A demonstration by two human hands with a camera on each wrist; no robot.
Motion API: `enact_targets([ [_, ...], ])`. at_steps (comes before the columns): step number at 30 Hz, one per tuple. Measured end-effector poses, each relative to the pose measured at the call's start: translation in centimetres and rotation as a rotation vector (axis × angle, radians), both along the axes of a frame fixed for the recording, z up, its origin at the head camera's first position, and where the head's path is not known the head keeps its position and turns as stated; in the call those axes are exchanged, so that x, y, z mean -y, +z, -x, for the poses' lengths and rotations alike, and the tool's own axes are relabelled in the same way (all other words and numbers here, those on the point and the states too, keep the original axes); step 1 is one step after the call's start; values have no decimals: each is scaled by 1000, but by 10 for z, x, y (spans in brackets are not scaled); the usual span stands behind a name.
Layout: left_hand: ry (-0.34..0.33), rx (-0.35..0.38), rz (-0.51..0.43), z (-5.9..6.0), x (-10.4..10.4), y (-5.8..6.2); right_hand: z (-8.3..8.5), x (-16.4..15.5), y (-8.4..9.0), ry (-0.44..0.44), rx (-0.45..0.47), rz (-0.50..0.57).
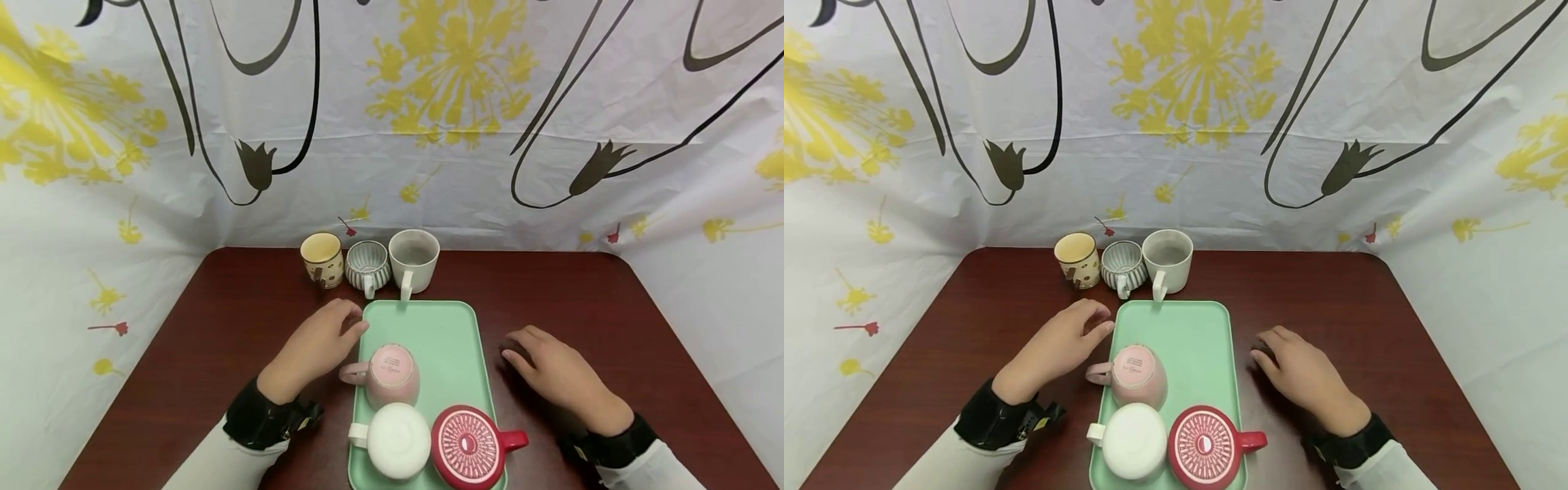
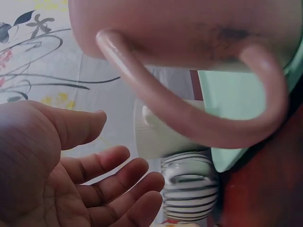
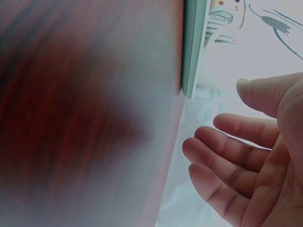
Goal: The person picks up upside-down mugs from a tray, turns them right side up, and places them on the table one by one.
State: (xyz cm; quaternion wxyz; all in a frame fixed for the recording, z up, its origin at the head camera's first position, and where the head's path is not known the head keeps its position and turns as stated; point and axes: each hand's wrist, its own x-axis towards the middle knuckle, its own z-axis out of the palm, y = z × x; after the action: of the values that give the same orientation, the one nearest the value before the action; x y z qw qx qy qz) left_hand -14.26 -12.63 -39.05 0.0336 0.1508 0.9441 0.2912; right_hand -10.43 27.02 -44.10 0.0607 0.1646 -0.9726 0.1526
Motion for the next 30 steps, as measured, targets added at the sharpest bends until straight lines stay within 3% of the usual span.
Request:
enact_targets([
  [5,-21,15,-16,-2,3,-6,0,0,1,1,-6,-7],
  [10,-74,25,0,-3,8,-3,-1,1,1,5,-3,-8],
  [17,-224,110,-6,-8,15,-2,-1,1,2,-1,4,-6],
  [24,-286,214,-100,-12,18,5,-1,-1,2,-3,-7,-17],
  [30,-342,244,-92,-14,22,7,-1,-2,1,-1,-17,-20],
])
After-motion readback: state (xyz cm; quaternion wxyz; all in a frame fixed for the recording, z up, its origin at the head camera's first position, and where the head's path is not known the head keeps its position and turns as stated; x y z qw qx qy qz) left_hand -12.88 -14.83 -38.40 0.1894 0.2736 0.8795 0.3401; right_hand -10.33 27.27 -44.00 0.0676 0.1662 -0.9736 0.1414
